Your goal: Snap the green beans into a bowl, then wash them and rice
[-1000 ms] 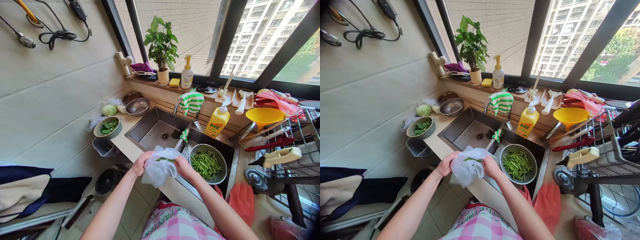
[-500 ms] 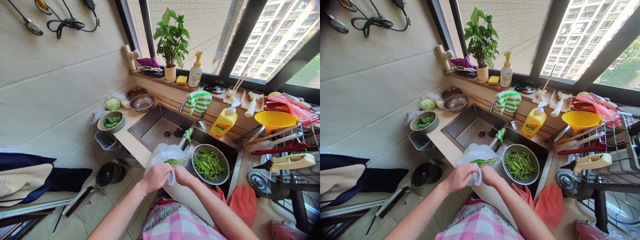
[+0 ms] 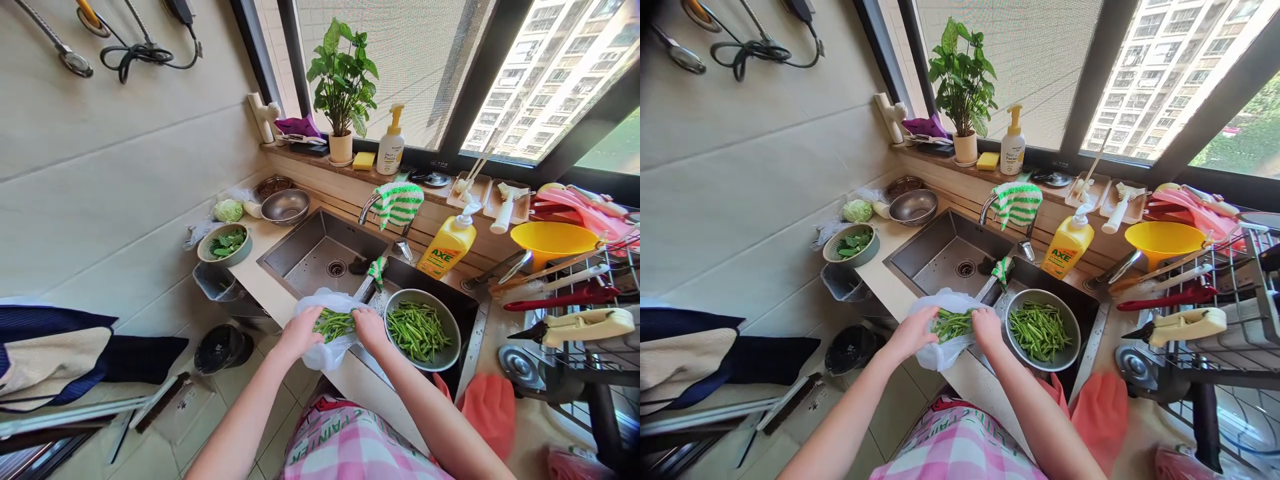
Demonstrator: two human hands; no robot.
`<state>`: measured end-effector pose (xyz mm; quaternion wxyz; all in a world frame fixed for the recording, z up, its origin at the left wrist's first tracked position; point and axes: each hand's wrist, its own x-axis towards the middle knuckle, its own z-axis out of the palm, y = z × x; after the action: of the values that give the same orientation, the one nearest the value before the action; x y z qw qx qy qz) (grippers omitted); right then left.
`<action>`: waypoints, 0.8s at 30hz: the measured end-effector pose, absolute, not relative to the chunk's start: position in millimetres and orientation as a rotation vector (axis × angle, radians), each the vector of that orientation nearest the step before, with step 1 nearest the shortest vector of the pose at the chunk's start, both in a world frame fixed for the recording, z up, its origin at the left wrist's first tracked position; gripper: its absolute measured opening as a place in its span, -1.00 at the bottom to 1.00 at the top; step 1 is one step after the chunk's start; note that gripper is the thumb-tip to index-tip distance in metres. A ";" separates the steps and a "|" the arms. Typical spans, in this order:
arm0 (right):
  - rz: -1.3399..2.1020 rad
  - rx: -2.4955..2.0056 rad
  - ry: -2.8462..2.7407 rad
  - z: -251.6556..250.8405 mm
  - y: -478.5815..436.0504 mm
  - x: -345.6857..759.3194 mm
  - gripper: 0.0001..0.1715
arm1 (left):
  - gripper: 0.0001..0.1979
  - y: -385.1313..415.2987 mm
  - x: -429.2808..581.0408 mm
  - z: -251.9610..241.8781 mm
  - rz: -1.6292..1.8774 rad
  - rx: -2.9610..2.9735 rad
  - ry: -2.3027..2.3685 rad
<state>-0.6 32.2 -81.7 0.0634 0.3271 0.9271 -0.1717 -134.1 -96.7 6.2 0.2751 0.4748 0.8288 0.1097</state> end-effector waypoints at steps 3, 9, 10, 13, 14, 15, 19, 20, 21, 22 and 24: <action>-0.396 0.927 2.839 -75.2 30.0 -4.8 -0.70 | -0.38 -102.5 -134.6 6.2 0.290 1.344 2.187; -0.645 0.955 2.849 -62.0 28.3 0.3 -0.78 | -0.61 -113.2 -126.3 5.8 0.297 1.289 2.125; -0.799 1.002 2.816 -60.6 28.6 4.6 -0.80 | -0.64 -113.2 -125.5 7.9 0.344 1.283 2.151; -1.443 1.106 2.624 -57.4 31.9 24.3 -0.79 | -0.74 -111.6 -116.9 13.6 0.561 1.259 2.110; -1.681 1.111 2.503 -55.7 33.9 32.7 -0.77 | -0.76 -110.7 -110.3 13.5 0.652 1.216 2.024; -1.898 1.110 2.356 -53.1 36.2 41.9 -0.74 | -0.76 -109.8 -101.6 11.9 0.731 1.131 1.907; -2.344 1.097 1.946 -34.7 43.0 81.2 -0.62 | -0.64 -103.0 -53.2 -10.1 0.876 0.525 1.342; -2.373 1.109 1.913 -29.8 43.1 91.2 -0.60 | -0.61 -99.8 -40.7 -17.7 0.921 0.360 1.223; -2.391 1.115 1.892 -25.6 42.3 101.3 -0.60 | -0.59 -95.9 -29.1 -25.2 0.981 0.208 1.122; -2.404 1.117 1.872 -22.5 40.5 111.6 -0.60 | -0.60 -91.2 -18.8 -32.2 1.047 0.067 1.041; -2.414 1.118 1.826 -19.3 34.8 132.7 -0.59 | -0.66 -80.8 -1.8 -43.6 1.181 -0.146 0.954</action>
<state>132.7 34.8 -19.3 -0.0426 0.3462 0.5654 -0.7474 -1.8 -80.8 -43.6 0.7230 -0.0661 0.4322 0.5348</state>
